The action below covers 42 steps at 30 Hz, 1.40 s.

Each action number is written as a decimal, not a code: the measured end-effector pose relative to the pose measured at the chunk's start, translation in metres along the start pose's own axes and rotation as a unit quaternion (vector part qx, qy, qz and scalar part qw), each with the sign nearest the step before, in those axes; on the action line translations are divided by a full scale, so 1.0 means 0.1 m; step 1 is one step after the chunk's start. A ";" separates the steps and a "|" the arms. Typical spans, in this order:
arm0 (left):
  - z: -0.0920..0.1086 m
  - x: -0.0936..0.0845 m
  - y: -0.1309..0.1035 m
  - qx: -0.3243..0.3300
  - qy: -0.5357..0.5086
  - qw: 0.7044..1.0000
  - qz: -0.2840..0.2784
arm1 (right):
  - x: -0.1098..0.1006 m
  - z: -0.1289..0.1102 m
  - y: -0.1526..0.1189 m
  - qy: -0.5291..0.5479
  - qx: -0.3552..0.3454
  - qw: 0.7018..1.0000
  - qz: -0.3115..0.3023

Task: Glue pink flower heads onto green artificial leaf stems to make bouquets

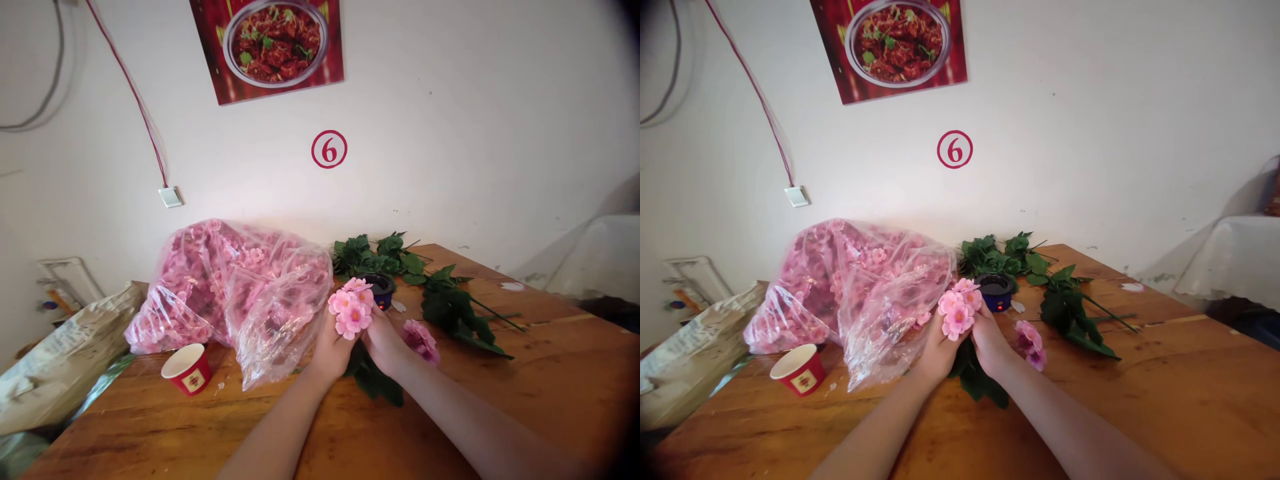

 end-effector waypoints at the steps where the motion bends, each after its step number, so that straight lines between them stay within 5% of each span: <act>1: -0.02 -0.02 0.01 -0.010 -0.011 1.000 0.012 | 0.01 -0.01 -0.01 -0.005 0.002 1.000 -0.001; 6: -0.15 -0.15 0.03 -0.114 -0.045 0.989 0.079 | 0.07 -0.08 -0.04 -0.030 0.010 0.999 -0.032; 11: -0.08 -0.24 0.08 -0.102 -0.018 0.991 0.089 | 0.03 -0.23 0.00 -0.072 -0.031 0.995 -0.066; 19: -0.04 -0.22 0.10 -0.075 0.038 0.995 0.048 | -0.17 -0.26 0.12 -0.294 -0.069 0.953 -0.013; 24: -0.06 -0.18 0.10 -0.072 0.069 0.995 0.027 | -0.19 -0.17 0.12 -0.261 -0.065 0.963 0.009; 30: -0.05 -0.09 0.11 -0.042 0.173 0.982 -0.061 | -0.18 -0.22 0.09 -0.315 -0.090 0.945 0.020; 35: -0.07 -0.11 0.10 -0.005 0.237 0.965 -0.109 | -0.19 -0.18 0.05 -0.335 -0.045 0.941 0.028; 42: -0.24 -0.29 0.09 -0.106 0.070 0.992 0.006 | -0.10 -0.31 0.08 -0.332 -0.076 0.938 -0.063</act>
Point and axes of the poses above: each hand's wrist, its own y-axis towards the middle knuckle, its own x-axis out of the palm, z = x × y, the point moved 6 cm from there along y, towards the middle knuckle, and after that the axes turned 3 degrees about -y, right-handed, at the moved point
